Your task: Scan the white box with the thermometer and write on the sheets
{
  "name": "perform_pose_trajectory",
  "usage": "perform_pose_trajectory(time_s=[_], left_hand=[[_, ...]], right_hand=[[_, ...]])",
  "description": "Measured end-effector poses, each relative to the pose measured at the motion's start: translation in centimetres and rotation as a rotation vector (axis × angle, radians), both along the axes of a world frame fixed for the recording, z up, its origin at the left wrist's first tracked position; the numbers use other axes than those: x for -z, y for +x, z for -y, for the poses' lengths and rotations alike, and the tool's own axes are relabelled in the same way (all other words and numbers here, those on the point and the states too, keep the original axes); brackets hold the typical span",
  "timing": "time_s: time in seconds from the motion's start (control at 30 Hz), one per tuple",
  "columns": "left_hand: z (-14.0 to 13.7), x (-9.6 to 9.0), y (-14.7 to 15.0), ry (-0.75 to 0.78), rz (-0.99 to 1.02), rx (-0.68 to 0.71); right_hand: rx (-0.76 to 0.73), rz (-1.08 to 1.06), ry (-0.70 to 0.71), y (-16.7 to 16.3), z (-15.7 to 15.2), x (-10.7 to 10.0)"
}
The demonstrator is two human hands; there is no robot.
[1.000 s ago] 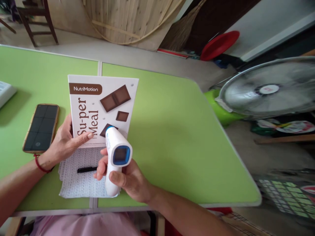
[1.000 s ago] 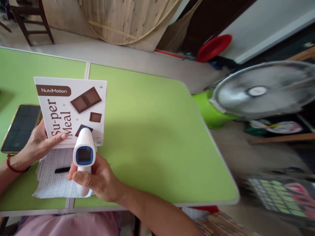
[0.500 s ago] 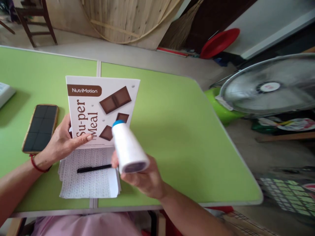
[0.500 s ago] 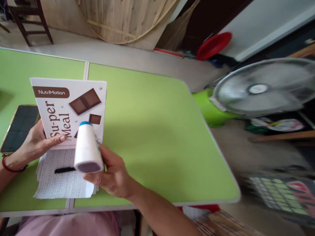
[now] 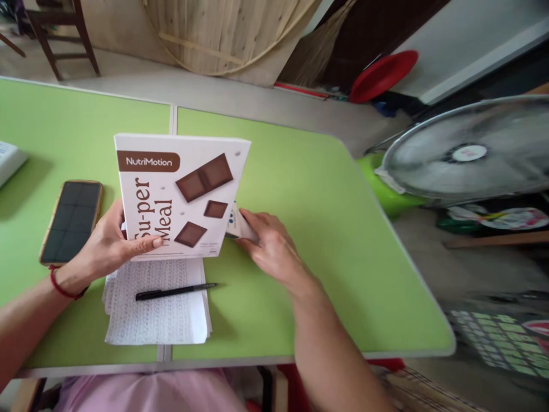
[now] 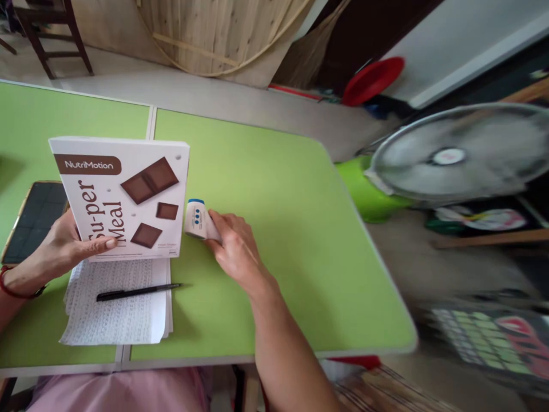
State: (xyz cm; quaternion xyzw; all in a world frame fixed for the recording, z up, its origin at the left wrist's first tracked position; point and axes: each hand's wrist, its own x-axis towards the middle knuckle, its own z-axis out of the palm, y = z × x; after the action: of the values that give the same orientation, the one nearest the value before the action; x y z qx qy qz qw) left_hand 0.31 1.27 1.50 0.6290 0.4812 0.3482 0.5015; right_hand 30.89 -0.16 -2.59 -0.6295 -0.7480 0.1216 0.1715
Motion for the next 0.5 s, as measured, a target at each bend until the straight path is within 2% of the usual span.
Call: perform_pose_trajectory(time_s=[0.33,0.43,0.5], left_hand=[[-0.1,-0.1,-0.1,-0.024,0.013,0.019],[0.0,-0.3,0.1,-0.015,0.039,0.018],[0.0,-0.4,0.2,-0.007,0.047,0.018]], right_hand=[[-0.117,0.103,0.071,-0.1,0.0,0.2],[-0.114,0.101,0.161,-0.4,0.6,-1.1],[-0.164,0.023,0.203,-0.9,1.4,-2.4]])
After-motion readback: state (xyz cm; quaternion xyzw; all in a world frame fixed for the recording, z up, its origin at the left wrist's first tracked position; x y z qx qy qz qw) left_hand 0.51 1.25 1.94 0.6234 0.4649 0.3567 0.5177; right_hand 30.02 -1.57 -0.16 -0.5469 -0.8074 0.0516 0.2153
